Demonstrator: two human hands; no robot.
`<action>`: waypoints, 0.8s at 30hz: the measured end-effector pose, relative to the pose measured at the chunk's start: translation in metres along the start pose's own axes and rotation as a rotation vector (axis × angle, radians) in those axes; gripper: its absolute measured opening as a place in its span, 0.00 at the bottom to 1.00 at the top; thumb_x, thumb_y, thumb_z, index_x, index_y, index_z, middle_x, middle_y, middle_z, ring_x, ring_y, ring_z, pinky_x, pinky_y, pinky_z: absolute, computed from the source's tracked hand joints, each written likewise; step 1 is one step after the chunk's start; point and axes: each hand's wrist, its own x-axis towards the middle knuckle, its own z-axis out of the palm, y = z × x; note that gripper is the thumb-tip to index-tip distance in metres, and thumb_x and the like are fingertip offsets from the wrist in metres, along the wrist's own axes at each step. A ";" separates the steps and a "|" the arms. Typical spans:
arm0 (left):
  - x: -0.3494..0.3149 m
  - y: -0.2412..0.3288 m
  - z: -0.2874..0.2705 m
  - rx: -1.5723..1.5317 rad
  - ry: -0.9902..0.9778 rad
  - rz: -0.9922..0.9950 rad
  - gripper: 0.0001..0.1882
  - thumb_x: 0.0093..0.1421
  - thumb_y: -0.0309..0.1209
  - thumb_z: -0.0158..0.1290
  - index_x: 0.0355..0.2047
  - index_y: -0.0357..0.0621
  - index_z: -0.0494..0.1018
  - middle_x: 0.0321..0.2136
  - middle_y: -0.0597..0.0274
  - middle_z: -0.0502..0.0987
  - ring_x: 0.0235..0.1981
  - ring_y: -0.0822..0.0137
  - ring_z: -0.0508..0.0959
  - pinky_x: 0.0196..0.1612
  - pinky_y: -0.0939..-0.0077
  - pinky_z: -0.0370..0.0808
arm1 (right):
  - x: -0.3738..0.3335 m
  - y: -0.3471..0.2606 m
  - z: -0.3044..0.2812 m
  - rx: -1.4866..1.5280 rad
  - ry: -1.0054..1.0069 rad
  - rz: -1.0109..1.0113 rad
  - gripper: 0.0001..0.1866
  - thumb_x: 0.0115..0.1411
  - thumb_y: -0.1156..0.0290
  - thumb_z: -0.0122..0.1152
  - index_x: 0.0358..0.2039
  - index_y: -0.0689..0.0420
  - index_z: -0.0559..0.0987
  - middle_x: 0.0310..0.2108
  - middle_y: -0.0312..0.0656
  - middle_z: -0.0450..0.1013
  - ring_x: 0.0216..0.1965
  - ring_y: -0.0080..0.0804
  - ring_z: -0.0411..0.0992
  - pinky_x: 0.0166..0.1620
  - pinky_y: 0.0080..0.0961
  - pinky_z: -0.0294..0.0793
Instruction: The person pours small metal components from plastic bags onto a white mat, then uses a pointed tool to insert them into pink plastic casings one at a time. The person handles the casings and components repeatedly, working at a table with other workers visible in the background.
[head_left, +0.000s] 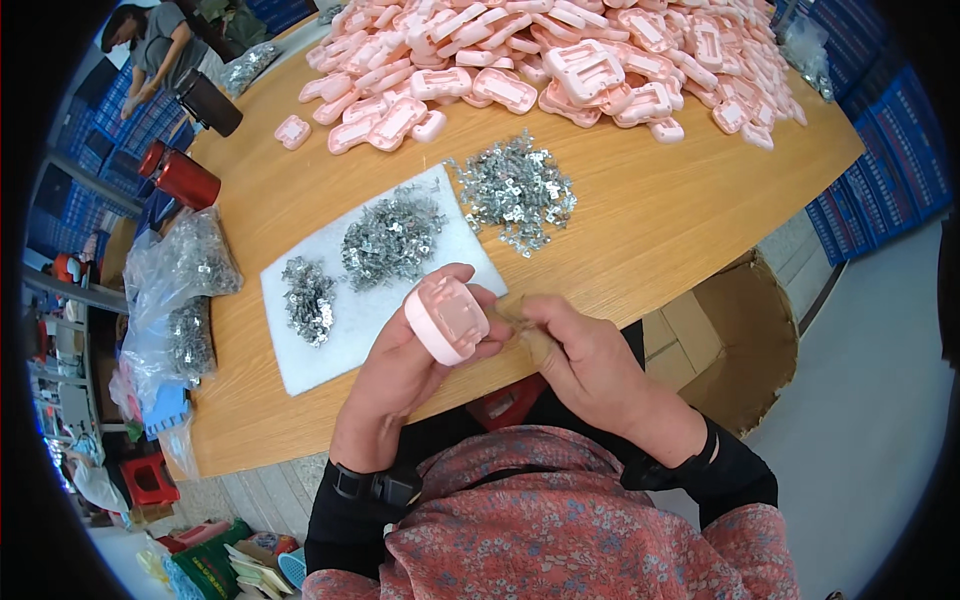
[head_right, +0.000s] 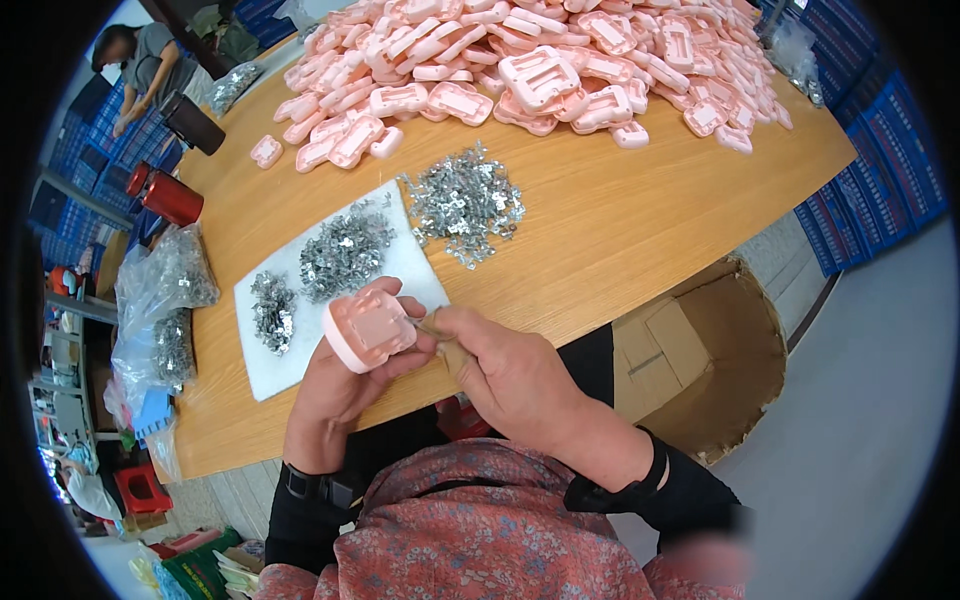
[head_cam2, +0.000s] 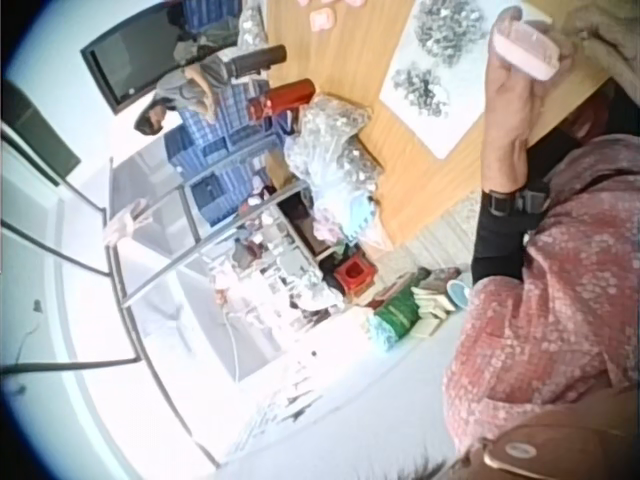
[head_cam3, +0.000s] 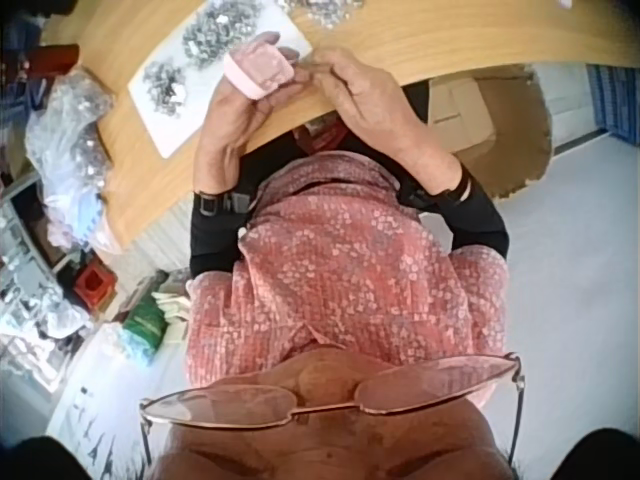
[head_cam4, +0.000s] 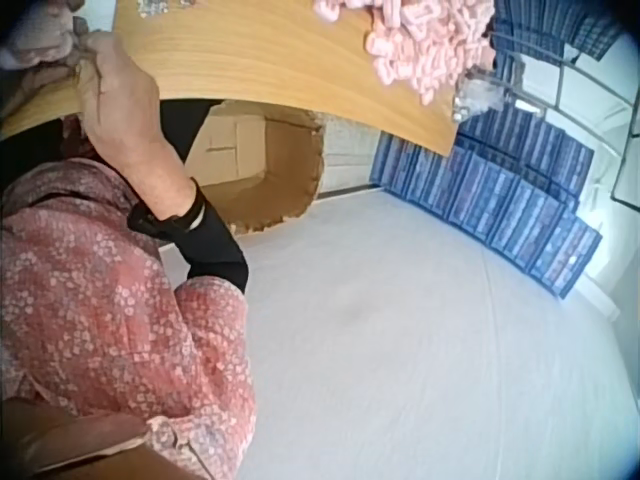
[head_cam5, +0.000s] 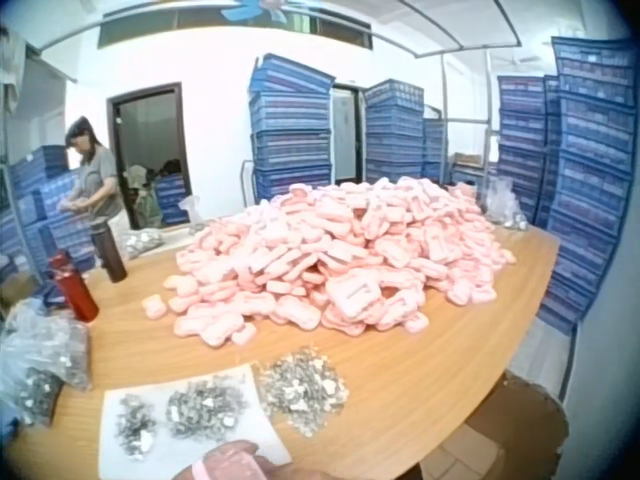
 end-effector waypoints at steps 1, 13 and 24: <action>-0.001 -0.004 -0.003 0.014 -0.019 0.037 0.29 0.66 0.24 0.50 0.66 0.42 0.55 0.51 0.50 0.73 0.52 0.56 0.78 0.56 0.57 0.77 | 0.000 0.004 0.004 0.004 0.026 -0.102 0.12 0.65 0.74 0.53 0.48 0.57 0.72 0.34 0.53 0.76 0.35 0.54 0.77 0.36 0.40 0.75; -0.005 -0.007 -0.003 0.333 0.053 0.158 0.32 0.65 0.32 0.55 0.65 0.42 0.55 0.50 0.54 0.73 0.51 0.63 0.77 0.55 0.70 0.74 | 0.001 0.007 0.012 0.165 -0.003 0.021 0.14 0.65 0.77 0.52 0.51 0.58 0.75 0.29 0.49 0.75 0.28 0.39 0.77 0.34 0.28 0.75; -0.002 -0.007 -0.006 0.583 -0.016 0.212 0.28 0.68 0.30 0.51 0.65 0.44 0.56 0.51 0.55 0.73 0.52 0.65 0.75 0.56 0.71 0.73 | 0.003 0.015 0.016 0.231 0.006 0.011 0.13 0.64 0.76 0.56 0.48 0.59 0.78 0.28 0.48 0.75 0.26 0.33 0.75 0.33 0.25 0.73</action>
